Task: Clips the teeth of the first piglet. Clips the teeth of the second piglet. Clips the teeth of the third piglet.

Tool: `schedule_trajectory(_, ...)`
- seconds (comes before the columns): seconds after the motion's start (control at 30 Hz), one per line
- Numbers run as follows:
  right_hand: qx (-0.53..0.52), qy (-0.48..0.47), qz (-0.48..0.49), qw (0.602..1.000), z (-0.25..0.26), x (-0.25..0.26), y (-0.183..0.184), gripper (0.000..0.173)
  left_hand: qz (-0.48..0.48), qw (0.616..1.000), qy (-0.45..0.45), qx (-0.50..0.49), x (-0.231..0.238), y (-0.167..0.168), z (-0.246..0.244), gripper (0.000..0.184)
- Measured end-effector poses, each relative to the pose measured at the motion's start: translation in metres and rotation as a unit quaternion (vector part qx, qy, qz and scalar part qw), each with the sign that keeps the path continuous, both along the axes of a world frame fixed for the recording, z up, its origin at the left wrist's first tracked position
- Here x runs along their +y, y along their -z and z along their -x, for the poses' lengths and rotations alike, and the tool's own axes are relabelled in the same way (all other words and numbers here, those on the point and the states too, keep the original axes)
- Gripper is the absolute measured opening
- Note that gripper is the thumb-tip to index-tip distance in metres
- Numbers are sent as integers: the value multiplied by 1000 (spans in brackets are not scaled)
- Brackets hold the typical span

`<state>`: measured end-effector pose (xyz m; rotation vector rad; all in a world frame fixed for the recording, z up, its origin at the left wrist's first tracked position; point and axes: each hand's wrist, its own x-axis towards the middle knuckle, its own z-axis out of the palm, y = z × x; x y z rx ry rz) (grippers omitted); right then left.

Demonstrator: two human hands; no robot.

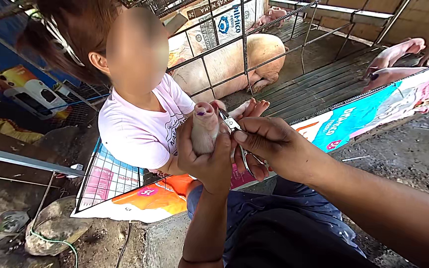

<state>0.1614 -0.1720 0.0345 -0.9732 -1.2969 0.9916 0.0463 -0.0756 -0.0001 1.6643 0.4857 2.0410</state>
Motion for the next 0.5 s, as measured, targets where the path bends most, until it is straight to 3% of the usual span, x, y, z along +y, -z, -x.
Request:
schedule_trajectory(0.27, 124, -81, 21, 989, -5, 0, 0, 33, -1, 1000, 16, -14, 1, 2, 0, 46)
schedule_trajectory(0.5, 62, -39, 6, 997, -4, -1, -1, 31, -7, 999, 27, -18, 1, 2, -1, 44)
